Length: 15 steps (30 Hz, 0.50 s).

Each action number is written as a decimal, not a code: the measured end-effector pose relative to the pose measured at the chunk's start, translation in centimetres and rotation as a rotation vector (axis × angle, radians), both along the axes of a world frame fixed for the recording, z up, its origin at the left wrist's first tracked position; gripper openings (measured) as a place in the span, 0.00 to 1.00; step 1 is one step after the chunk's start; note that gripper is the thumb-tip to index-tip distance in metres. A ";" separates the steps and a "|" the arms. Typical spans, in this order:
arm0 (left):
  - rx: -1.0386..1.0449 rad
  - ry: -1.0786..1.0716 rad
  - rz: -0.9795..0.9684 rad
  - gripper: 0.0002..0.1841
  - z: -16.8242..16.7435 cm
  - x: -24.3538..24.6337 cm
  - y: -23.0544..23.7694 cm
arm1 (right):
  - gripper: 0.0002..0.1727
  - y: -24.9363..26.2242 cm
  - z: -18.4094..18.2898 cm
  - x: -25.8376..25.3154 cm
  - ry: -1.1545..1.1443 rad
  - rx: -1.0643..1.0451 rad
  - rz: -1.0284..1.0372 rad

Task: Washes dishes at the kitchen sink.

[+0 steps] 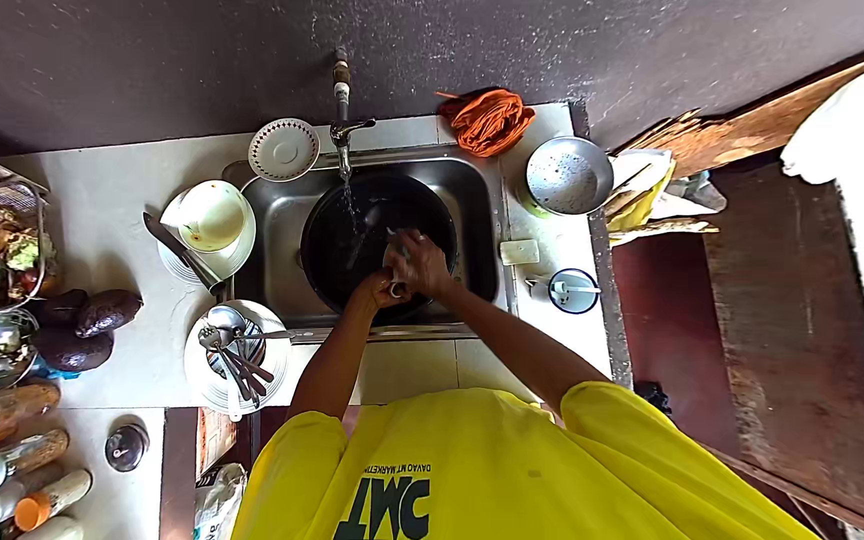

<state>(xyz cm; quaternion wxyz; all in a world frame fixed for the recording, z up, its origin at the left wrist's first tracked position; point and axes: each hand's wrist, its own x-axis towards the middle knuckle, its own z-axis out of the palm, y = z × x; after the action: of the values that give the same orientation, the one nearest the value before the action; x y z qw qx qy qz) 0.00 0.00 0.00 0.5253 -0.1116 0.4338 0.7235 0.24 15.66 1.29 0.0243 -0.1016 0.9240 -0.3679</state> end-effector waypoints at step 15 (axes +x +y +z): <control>-0.316 -0.187 0.178 0.15 -0.3 -0.7 1.7 | 0.34 0.0 -2.2 0.4 -0.142 -0.175 -0.073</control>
<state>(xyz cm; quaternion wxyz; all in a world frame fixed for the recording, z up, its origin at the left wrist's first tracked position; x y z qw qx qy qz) -0.66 1.70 -0.28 0.4734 -0.2971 0.4797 0.6764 0.62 15.70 -0.92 0.0672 -0.0432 0.8874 -0.4541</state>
